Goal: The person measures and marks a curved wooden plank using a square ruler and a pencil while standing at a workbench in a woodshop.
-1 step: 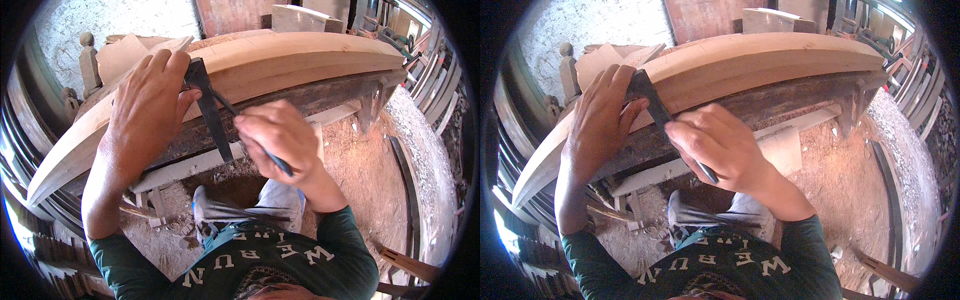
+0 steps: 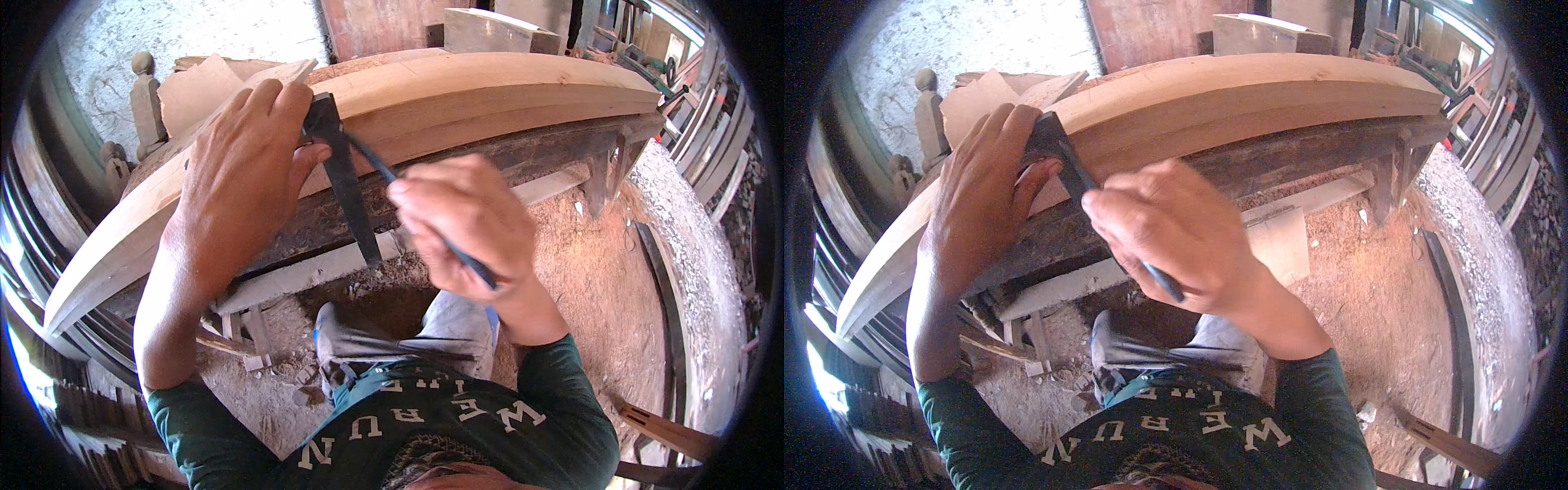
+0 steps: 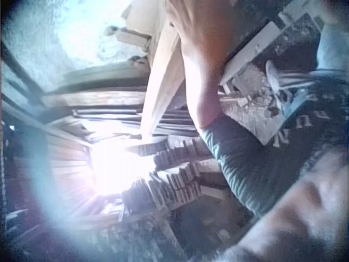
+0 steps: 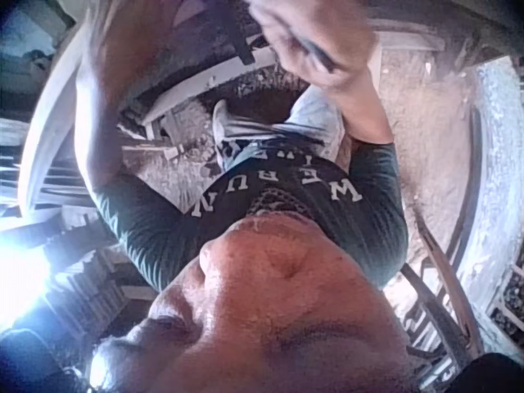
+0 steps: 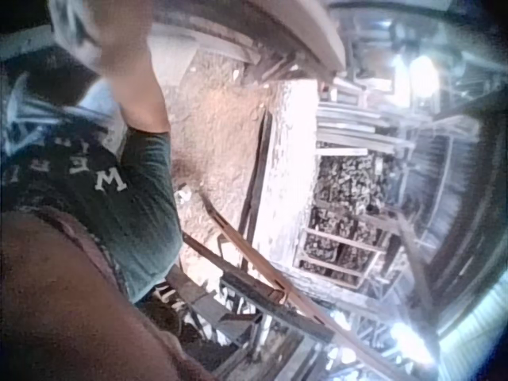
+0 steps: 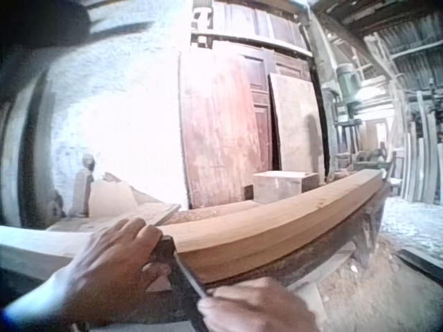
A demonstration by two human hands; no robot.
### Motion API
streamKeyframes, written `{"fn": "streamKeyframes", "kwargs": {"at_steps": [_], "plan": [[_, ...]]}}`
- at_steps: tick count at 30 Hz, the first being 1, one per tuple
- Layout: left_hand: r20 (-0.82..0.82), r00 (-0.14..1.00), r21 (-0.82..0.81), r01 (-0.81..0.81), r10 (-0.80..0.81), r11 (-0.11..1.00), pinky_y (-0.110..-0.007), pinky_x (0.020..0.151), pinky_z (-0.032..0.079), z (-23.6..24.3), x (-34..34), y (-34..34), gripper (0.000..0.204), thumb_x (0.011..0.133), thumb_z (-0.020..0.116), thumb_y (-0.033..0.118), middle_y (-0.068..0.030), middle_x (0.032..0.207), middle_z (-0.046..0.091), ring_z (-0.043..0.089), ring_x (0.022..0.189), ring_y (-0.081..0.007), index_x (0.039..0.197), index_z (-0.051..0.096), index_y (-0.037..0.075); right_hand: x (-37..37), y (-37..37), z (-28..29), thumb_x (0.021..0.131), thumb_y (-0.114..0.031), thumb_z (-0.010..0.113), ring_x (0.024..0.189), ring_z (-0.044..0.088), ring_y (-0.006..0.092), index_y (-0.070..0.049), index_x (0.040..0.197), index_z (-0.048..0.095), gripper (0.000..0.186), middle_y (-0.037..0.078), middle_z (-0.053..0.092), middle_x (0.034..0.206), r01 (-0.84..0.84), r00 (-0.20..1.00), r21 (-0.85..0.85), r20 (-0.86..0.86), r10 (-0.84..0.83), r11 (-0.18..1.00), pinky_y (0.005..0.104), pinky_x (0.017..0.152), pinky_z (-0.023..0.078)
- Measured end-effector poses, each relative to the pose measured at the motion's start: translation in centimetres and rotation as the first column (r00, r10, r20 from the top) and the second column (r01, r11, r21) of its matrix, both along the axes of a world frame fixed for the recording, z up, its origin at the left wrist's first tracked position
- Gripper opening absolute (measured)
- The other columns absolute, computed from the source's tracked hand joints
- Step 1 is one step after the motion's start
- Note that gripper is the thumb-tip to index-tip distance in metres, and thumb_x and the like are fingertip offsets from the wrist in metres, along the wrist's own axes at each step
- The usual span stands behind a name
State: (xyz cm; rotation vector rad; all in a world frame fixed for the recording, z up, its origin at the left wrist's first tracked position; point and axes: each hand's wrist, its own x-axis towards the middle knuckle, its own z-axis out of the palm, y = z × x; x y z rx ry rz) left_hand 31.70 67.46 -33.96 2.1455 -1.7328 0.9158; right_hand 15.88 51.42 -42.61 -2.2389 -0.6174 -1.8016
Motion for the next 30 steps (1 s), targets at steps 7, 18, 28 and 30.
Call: {"fn": "streamKeyframes", "kwargs": {"at_steps": [7, 18, 28, 30], "plan": [[-0.162, 0.986, 0.015, 0.043, -0.04, 0.999, -0.043, 0.1, 0.048, 2.6, 2.3, 5.2, 0.038, 0.094, 0.069, 0.02, -0.0181, 0.119, 0.066, 0.064, 0.114, -0.0332, 0.128, 0.063, 0.004, -3.1, -0.1, 0.0, 0.086, 0.007, 0.069, 0.08, 0.072, 0.0259, 0.002, 0.111, 0.069, 0.025, 0.017, 0.075, 0.094, 0.024, 0.992, 0.166, 0.118, -0.044, 0.986, 0.0349, 0.071, 0.056], [-0.388, 0.915, -0.001, -0.118, 0.109, 0.993, -0.038, 0.098, 0.045, 2.2, 5.4, 12.5, 0.043, 0.085, 0.074, 0.011, -0.0116, 0.107, 0.062, 0.061, 0.107, -0.0274, 0.126, 0.066, 0.005, -0.8, 1.0, -2.6, 0.082, 0.007, 0.073, 0.076, 0.071, 0.0281, 0.0, 0.105, 0.063, 0.026, 0.019, 0.071, 0.089, -0.038, 0.996, 0.298, 0.088, 0.012, 0.954, 0.0373, 0.067, 0.056], [-0.193, 0.98, -0.06, -0.058, 0.046, 0.997, -0.043, 0.086, 0.05, 0.7, 6.8, 12.7, 0.04, 0.086, 0.077, 0.015, -0.0128, 0.102, 0.066, 0.067, 0.094, -0.0308, 0.124, 0.068, 0.006, 1.1, 3.2, -2.3, 0.079, 0.004, 0.07, 0.077, 0.067, 0.0281, -0.001, 0.104, 0.069, 0.026, 0.016, 0.07, 0.091, -0.02, 0.998, 0.177, -0.05, 0.029, 0.984, 0.0354, 0.067, 0.054], [-0.223, 0.974, -0.054, -0.062, 0.049, 0.997, -0.043, 0.086, 0.05, 0.8, 6.9, 12.7, 0.041, 0.086, 0.077, 0.016, -0.013, 0.103, 0.066, 0.067, 0.095, -0.0305, 0.125, 0.068, 0.007, 1.3, 3.5, -2.2, 0.077, 0.007, 0.071, 0.077, 0.067, 0.0288, -0.001, 0.104, 0.069, 0.028, 0.016, 0.07, 0.091, -0.007, 0.998, 0.18, -0.058, 0.018, 0.984, 0.0355, 0.068, 0.055]]}}
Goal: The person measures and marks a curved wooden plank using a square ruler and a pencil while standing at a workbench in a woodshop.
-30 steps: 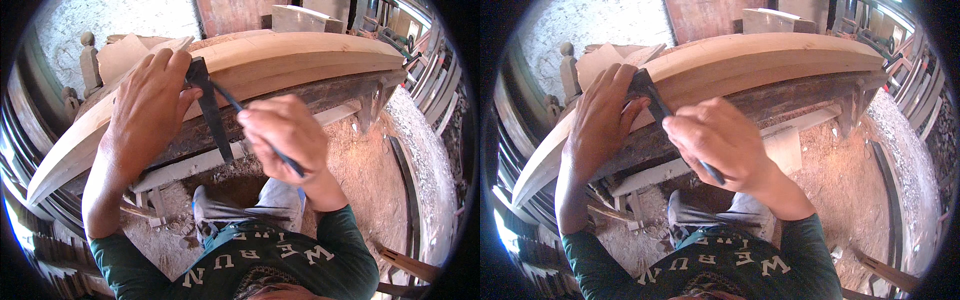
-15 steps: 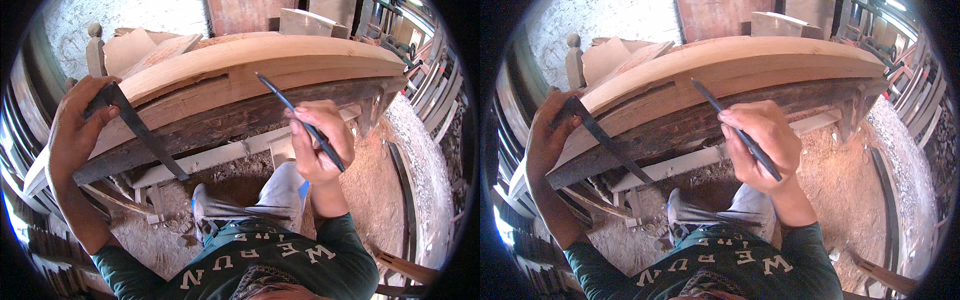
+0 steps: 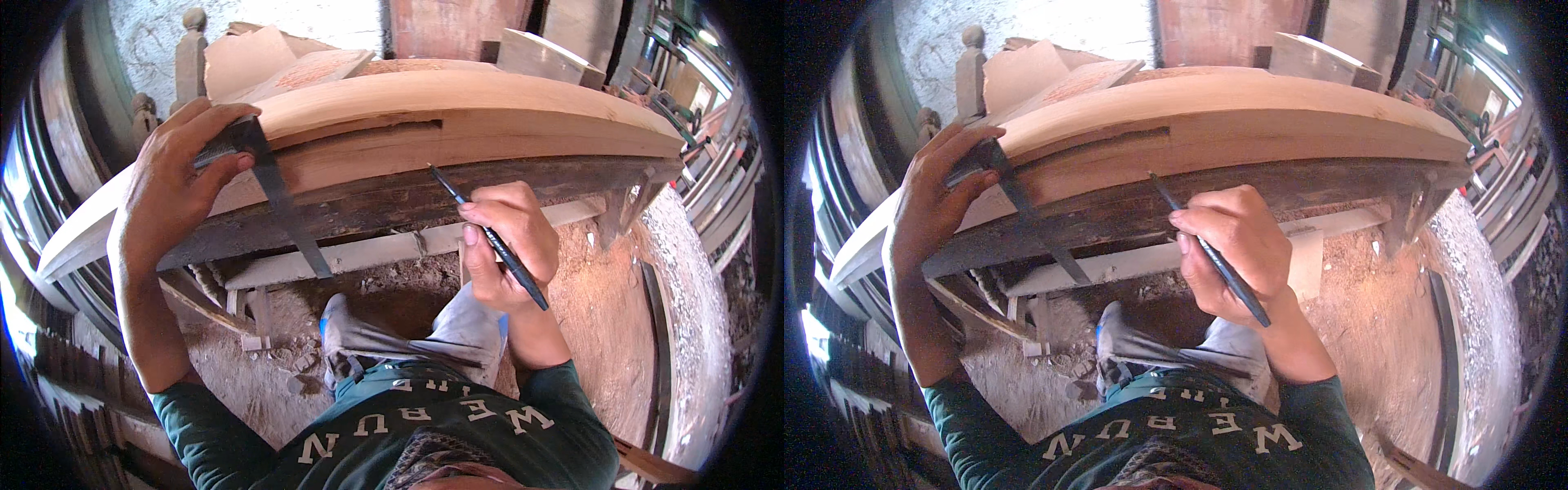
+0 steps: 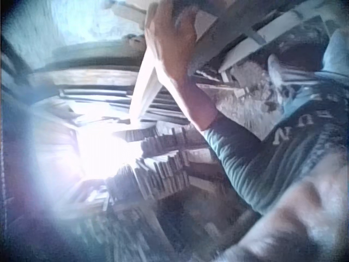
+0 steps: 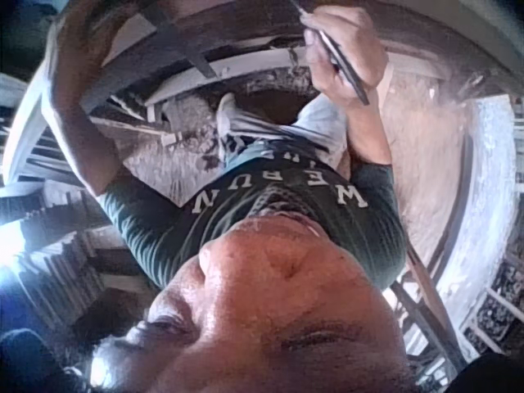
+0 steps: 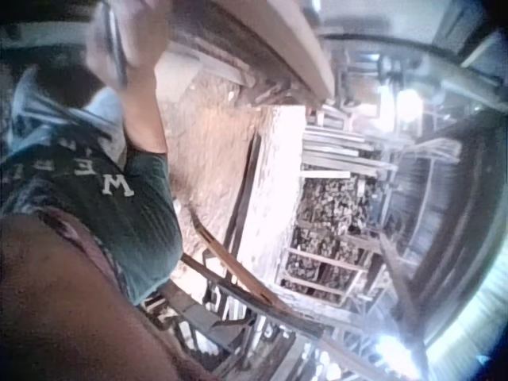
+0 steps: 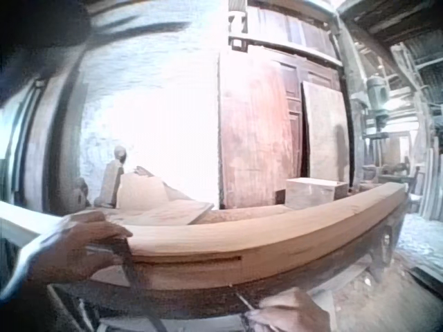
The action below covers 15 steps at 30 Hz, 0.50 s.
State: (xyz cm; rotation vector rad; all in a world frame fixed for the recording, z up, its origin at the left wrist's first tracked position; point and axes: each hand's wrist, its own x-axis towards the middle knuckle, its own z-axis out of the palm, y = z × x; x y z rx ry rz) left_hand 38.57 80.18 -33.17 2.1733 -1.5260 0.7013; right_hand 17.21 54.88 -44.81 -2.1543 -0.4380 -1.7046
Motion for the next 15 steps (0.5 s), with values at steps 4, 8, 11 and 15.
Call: {"fn": "streamKeyframes", "kwargs": {"at_steps": [4, 8, 11, 15], "plan": [[-0.05, 0.997, 0.034, -0.062, 0.064, 0.997, -0.042, 0.093, 0.048, 0.1, 0.3, 1.1, 0.047, 0.083, 0.077, 0.013, -0.016, 0.104, 0.065, 0.065, 0.099, -0.032, 0.128, 0.067, 0.007, 0.3, 0.2, -0.2, 0.08, 0.01, 0.068, 0.076, 0.065, 0.0247, 0.0, 0.104, 0.066, 0.026, 0.018, 0.068, 0.092, 0.034, 0.999, -0.031, -0.016, -0.034, 0.999, 0.0323, 0.066, 0.052], [-0.077, 0.99, 0.051, -0.111, 0.115, 0.992, -0.041, 0.096, 0.046, 0.8, 0.8, 3.3, 0.05, 0.08, 0.078, 0.012, -0.0173, 0.105, 0.064, 0.063, 0.1, -0.0336, 0.13, 0.068, 0.008, 0.9, 0.7, -0.6, 0.079, 0.012, 0.068, 0.075, 0.064, 0.0225, 0.0, 0.103, 0.065, 0.028, 0.017, 0.068, 0.092, 0.014, 0.999, 0.008, -0.038, -0.014, 1.0, 0.0313, 0.066, 0.052], [0.011, 0.996, 0.006, -0.093, 0.093, 0.996, -0.041, 0.094, 0.047, 0.2, 1.1, 4.1, 0.052, 0.08, 0.078, 0.012, -0.0172, 0.103, 0.064, 0.063, 0.098, -0.0331, 0.131, 0.068, 0.009, 1.3, 1.2, -0.4, 0.073, 0.013, 0.072, 0.077, 0.067, 0.0292, -0.002, 0.103, 0.068, 0.033, 0.016, 0.069, 0.09, 0.005, 0.999, 0.033, -0.044, -0.003, 0.999, 0.0348, 0.066, 0.054], [-0.084, 0.995, 0.004, -0.06, 0.061, 0.998, -0.042, 0.092, 0.049, 0.0, 1.3, 3.0, 0.051, 0.081, 0.077, 0.012, -0.0164, 0.103, 0.064, 0.064, 0.1, -0.0323, 0.131, 0.068, 0.008, 1.9, 1.4, -0.6, 0.073, 0.012, 0.073, 0.076, 0.067, 0.0286, -0.002, 0.102, 0.069, 0.033, 0.016, 0.069, 0.09, -0.002, 0.998, -0.004, -0.066, 0.002, 1.0, 0.0348, 0.066, 0.054]]}}
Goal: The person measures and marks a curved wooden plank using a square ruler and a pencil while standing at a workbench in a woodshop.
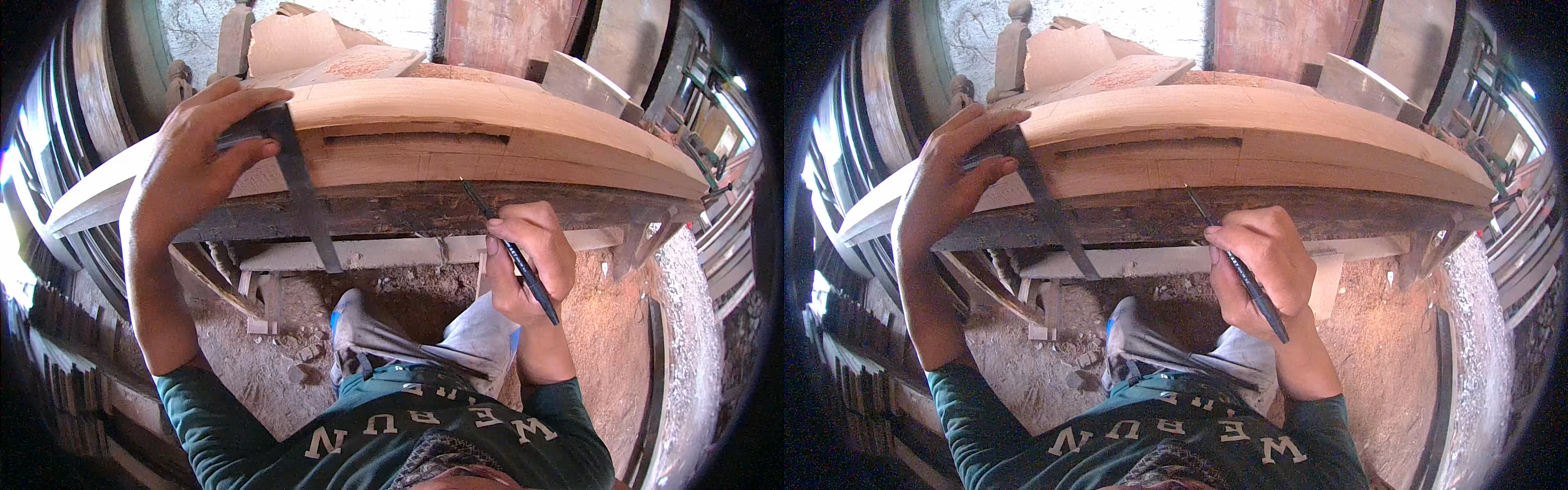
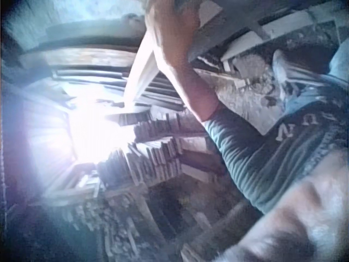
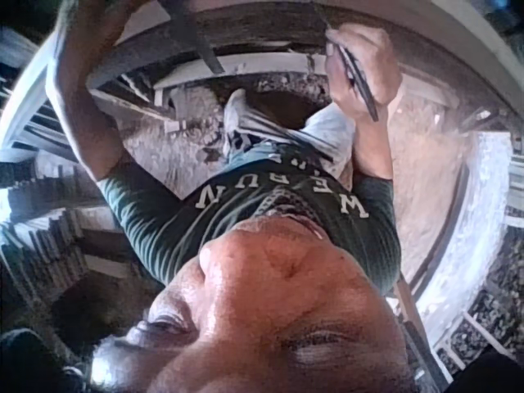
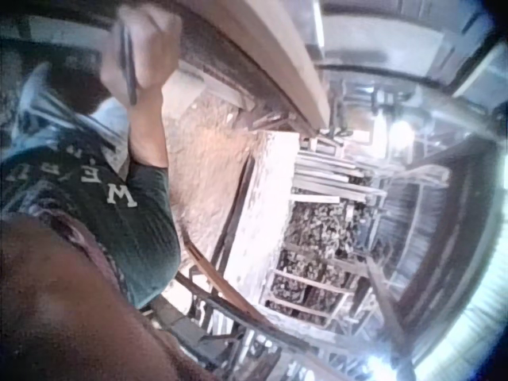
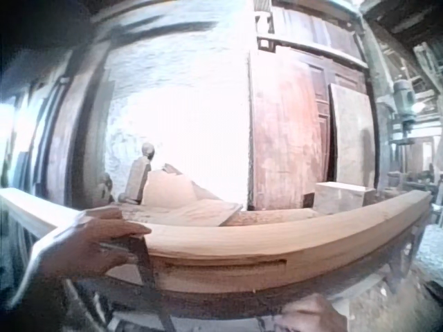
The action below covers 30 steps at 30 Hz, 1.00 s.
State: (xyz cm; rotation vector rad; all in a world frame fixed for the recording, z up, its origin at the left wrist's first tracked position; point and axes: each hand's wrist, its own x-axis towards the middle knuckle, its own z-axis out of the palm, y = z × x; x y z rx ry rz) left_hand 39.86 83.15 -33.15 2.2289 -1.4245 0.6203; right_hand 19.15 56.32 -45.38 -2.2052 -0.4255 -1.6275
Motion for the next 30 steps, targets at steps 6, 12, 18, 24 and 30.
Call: {"fn": "streamKeyframes", "kwargs": {"at_steps": [6, 12, 18, 24, 30], "plan": [[0.101, 0.994, 0.034, 0.028, -0.031, 0.999, -0.043, 0.092, 0.049, -0.2, -0.1, -0.8, 0.051, 0.084, 0.076, 0.013, -0.0155, 0.105, 0.065, 0.066, 0.1, -0.0331, 0.133, 0.065, 0.007, 0.5, 0.8, 0.0, 0.073, 0.012, 0.074, 0.075, 0.067, 0.0282, -0.002, 0.101, 0.069, 0.031, 0.015, 0.069, 0.089, -0.009, 1.0, -0.002, -0.023, 0.009, 1.0, 0.0351, 0.065, 0.054], [0.17, 0.985, 0.037, 0.023, -0.029, 0.999, -0.045, 0.091, 0.049, -0.5, 0.3, -0.9, 0.05, 0.085, 0.075, 0.011, -0.0159, 0.105, 0.066, 0.066, 0.101, -0.0352, 0.133, 0.064, 0.007, 1.0, 1.4, 0.0, 0.073, 0.012, 0.074, 0.074, 0.067, 0.0276, -0.003, 0.101, 0.069, 0.032, 0.015, 0.069, 0.089, -0.026, 0.999, -0.002, -0.032, 0.026, 1.0, 0.0339, 0.064, 0.053], [0.164, 0.986, 0.04, 0.034, -0.04, 0.999, -0.046, 0.09, 0.049, -0.5, 0.2, -1.1, 0.05, 0.086, 0.074, 0.011, -0.0152, 0.102, 0.064, 0.066, 0.098, -0.0349, 0.134, 0.063, 0.008, 1.5, 1.8, -0.2, 0.071, 0.013, 0.074, 0.074, 0.067, 0.0279, -0.003, 0.101, 0.069, 0.034, 0.015, 0.069, 0.089, -0.051, 0.998, -0.003, -0.042, 0.05, 0.999, 0.0342, 0.063, 0.053], [0.168, 0.986, 0.029, 0.01, -0.015, 1.0, -0.046, 0.089, 0.049, -0.7, 0.3, -1.2, 0.051, 0.086, 0.076, 0.014, -0.014, 0.104, 0.065, 0.066, 0.098, -0.0339, 0.135, 0.064, 0.009, 1.8, 2.0, -0.1, 0.075, 0.01, 0.072, 0.075, 0.067, 0.0269, -0.002, 0.1, 0.065, 0.028, 0.017, 0.069, 0.089, -0.041, 0.998, -0.04, -0.059, 0.038, 0.998, 0.0333, 0.066, 0.054], [0.222, 0.975, 0.013, 0.014, -0.016, 1.0, -0.046, 0.09, 0.05, -0.9, 0.2, -1.3, 0.049, 0.087, 0.075, 0.016, -0.0143, 0.106, 0.066, 0.067, 0.1, -0.0338, 0.135, 0.065, 0.01, 2.0, 2.1, -0.1, 0.075, 0.01, 0.072, 0.074, 0.067, 0.0277, -0.002, 0.1, 0.065, 0.029, 0.017, 0.069, 0.089, -0.048, 0.997, -0.059, -0.061, 0.044, 0.997, 0.0341, 0.066, 0.054]]}}
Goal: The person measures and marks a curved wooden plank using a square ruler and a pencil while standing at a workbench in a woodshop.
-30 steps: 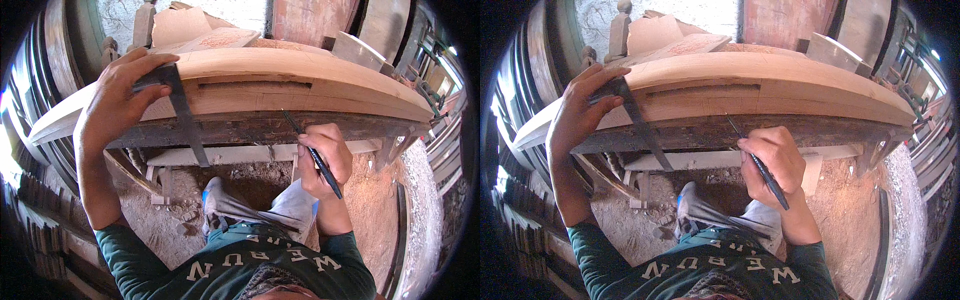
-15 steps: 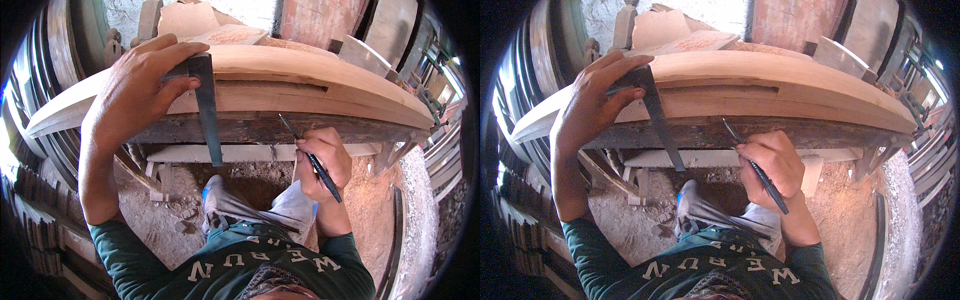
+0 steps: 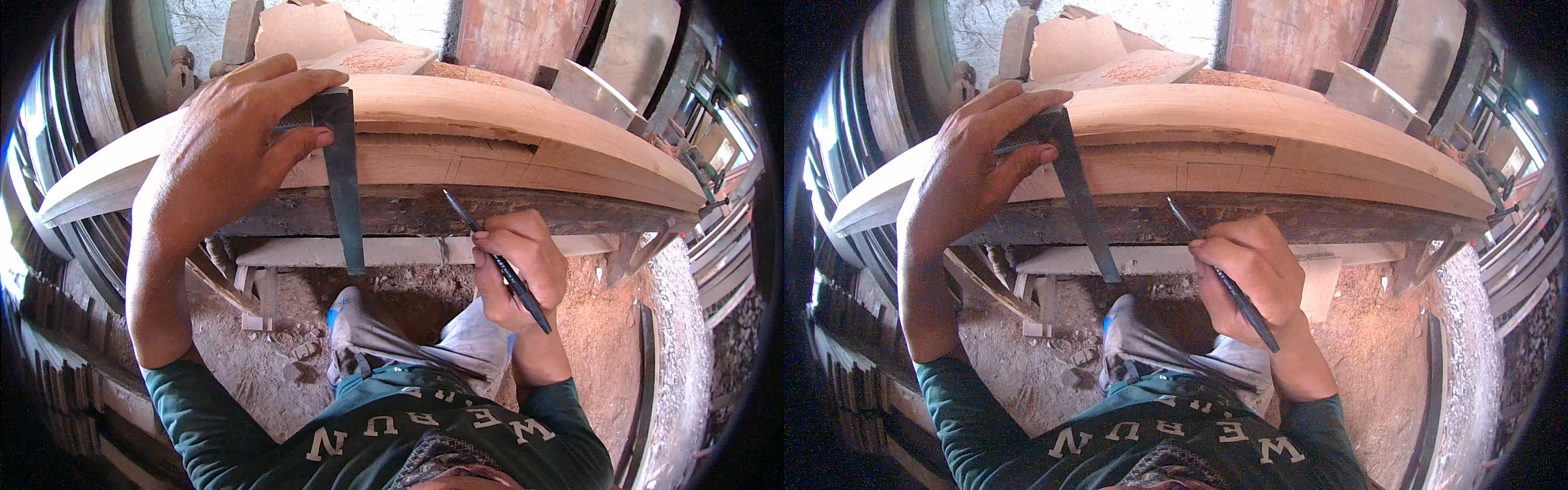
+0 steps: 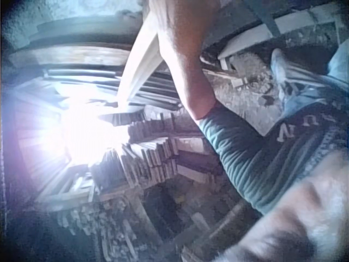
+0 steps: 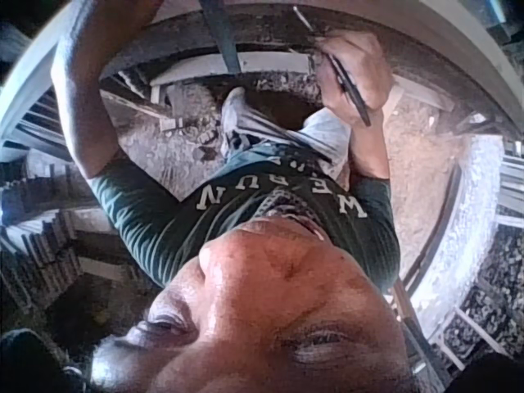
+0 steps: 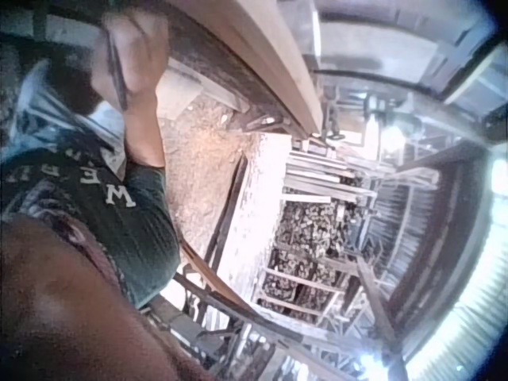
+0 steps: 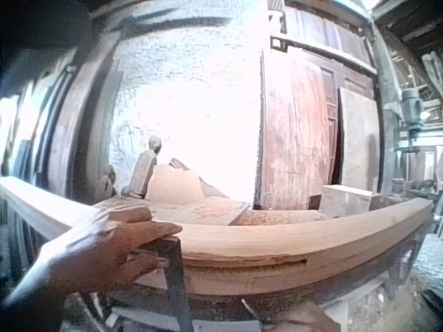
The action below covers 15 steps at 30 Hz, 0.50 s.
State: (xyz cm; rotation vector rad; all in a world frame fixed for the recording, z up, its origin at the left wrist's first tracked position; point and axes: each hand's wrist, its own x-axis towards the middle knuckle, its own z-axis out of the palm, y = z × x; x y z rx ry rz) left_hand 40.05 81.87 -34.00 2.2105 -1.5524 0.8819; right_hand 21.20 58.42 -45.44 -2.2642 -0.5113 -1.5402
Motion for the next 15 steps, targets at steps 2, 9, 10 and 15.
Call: {"fn": "streamKeyframes", "kwargs": {"at_steps": [2, 9, 10, 15], "plan": [[-0.011, 1.0, 0.007, -0.011, 0.011, 1.0, -0.046, 0.091, 0.05, 0.1, -0.1, 0.1, 0.048, 0.088, 0.074, 0.015, -0.015, 0.108, 0.067, 0.067, 0.101, -0.0339, 0.134, 0.065, 0.009, 0.2, 0.1, 0.0, 0.075, 0.01, 0.072, 0.074, 0.067, 0.0279, -0.001, 0.1, 0.065, 0.029, 0.017, 0.069, 0.089, -0.012, 1.0, 0.0, -0.001, 0.012, 1.0, 0.0345, 0.066, 0.054], [0.004, 1.0, 0.008, 0.013, -0.013, 1.0, -0.044, 0.092, 0.05, 0.2, 0.8, 0.7, 0.046, 0.086, 0.075, 0.012, -0.0166, 0.107, 0.067, 0.067, 0.099, -0.0343, 0.131, 0.067, 0.008, 0.4, 0.1, 0.0, 0.07, 0.011, 0.076, 0.075, 0.067, 0.028, -0.003, 0.1, 0.069, 0.033, 0.015, 0.07, 0.09, -0.029, 1.0, 0.021, -0.003, 0.029, 0.999, 0.0358, 0.064, 0.053], [-0.006, 1.0, 0.0, 0.021, -0.021, 1.0, -0.044, 0.092, 0.05, 0.4, 1.2, 1.2, 0.045, 0.086, 0.075, 0.011, -0.0164, 0.106, 0.067, 0.067, 0.099, -0.0337, 0.13, 0.067, 0.008, 0.4, 0.0, -0.1, 0.071, 0.01, 0.075, 0.075, 0.066, 0.0282, -0.003, 0.1, 0.069, 0.032, 0.015, 0.07, 0.09, -0.023, 1.0, 0.016, -0.001, 0.023, 1.0, 0.0358, 0.064, 0.053], [-0.131, 0.99, -0.064, 0.036, -0.044, 0.997, -0.041, 0.096, 0.048, 2.1, 1.8, 3.4, 0.048, 0.083, 0.074, 0.007, -0.0131, 0.101, 0.066, 0.064, 0.1, -0.0281, 0.13, 0.069, 0.008, 0.0, -0.5, -0.4, 0.075, 0.009, 0.074, 0.075, 0.066, 0.0286, -0.002, 0.1, 0.069, 0.028, 0.016, 0.07, 0.09, -0.018, 1.0, 0.046, -0.012, 0.018, 0.999, 0.0356, 0.064, 0.052]]}}
